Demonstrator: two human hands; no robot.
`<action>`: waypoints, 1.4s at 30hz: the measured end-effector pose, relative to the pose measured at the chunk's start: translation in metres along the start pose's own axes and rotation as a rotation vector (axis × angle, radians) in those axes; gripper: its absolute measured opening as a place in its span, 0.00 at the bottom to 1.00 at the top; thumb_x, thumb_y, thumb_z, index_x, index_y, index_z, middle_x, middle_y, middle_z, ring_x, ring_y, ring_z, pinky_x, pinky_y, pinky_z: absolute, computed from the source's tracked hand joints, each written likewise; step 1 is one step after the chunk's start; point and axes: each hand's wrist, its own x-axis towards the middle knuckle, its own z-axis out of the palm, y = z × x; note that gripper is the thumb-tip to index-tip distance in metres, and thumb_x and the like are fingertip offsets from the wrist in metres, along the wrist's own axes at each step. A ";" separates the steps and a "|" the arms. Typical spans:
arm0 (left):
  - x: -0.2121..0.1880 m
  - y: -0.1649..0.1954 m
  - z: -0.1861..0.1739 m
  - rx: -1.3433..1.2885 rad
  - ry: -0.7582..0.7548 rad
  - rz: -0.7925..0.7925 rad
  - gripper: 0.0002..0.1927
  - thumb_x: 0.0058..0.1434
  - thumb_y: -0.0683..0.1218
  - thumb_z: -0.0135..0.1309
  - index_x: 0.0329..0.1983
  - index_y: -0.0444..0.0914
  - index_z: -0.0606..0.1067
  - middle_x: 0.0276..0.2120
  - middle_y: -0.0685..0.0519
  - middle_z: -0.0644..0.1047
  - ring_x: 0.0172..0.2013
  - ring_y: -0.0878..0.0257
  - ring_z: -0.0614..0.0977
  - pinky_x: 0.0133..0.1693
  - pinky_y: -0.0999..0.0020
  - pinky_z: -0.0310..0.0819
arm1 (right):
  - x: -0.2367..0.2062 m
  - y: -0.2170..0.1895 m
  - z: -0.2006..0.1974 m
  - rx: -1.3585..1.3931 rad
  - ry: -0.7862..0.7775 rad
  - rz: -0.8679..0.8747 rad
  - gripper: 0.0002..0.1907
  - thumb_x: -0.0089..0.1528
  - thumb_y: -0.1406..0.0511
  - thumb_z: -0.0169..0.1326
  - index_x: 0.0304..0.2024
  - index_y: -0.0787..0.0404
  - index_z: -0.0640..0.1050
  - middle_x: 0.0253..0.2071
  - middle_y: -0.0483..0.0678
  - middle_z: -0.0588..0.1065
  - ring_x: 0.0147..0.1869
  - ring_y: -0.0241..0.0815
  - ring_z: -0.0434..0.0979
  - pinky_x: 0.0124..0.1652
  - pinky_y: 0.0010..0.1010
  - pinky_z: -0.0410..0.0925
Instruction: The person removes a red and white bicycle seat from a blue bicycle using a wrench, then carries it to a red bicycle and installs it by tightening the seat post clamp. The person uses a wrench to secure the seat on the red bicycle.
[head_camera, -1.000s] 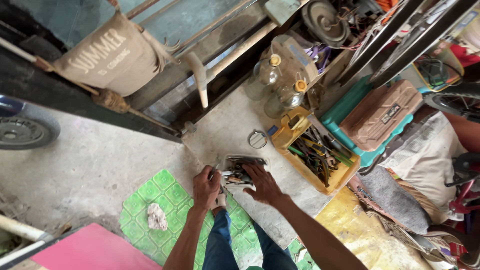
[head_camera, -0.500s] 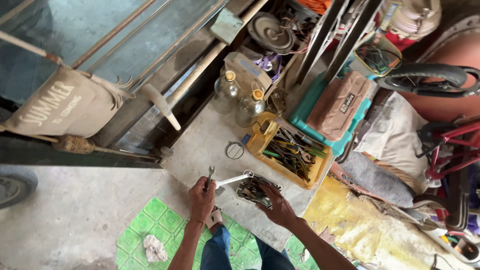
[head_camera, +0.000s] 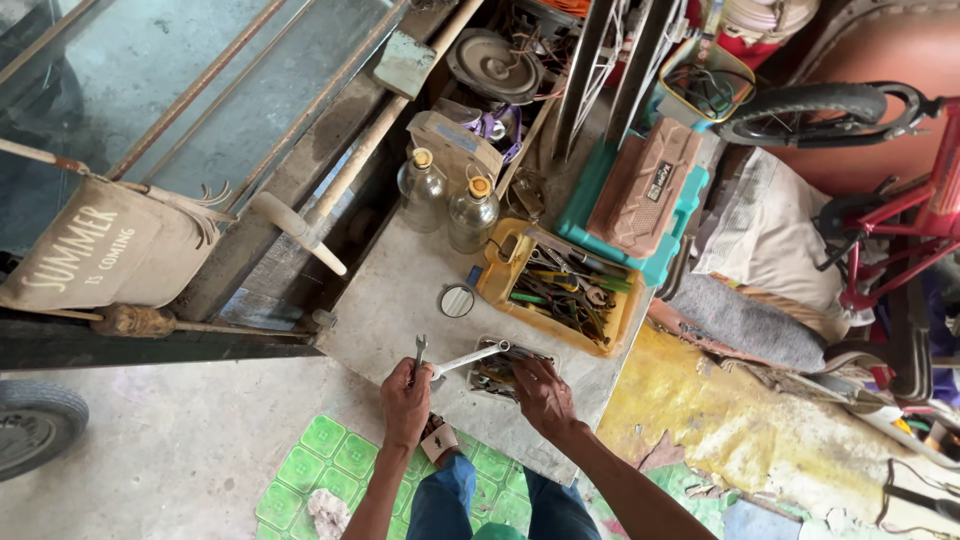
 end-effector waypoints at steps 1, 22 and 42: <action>-0.001 -0.001 0.001 -0.022 -0.008 -0.024 0.13 0.65 0.46 0.53 0.29 0.33 0.77 0.16 0.58 0.64 0.20 0.71 0.62 0.22 0.69 0.56 | -0.002 0.000 0.000 0.011 -0.052 0.019 0.19 0.59 0.64 0.61 0.53 0.55 0.79 0.51 0.49 0.75 0.58 0.55 0.73 0.46 0.45 0.72; -0.049 0.007 0.087 -0.217 -0.454 0.007 0.08 0.64 0.46 0.54 0.32 0.37 0.77 0.20 0.61 0.71 0.22 0.73 0.68 0.25 0.72 0.60 | 0.010 -0.040 -0.062 1.542 0.208 0.801 0.16 0.68 0.56 0.49 0.49 0.62 0.74 0.44 0.50 0.81 0.44 0.40 0.79 0.39 0.36 0.73; -0.256 0.074 0.377 -0.133 -0.770 -0.076 0.08 0.68 0.46 0.50 0.40 0.38 0.77 0.20 0.57 0.74 0.19 0.71 0.69 0.21 0.74 0.61 | -0.233 0.140 -0.271 1.359 0.510 0.713 0.19 0.69 0.56 0.48 0.46 0.62 0.81 0.26 0.44 0.74 0.25 0.32 0.69 0.26 0.25 0.64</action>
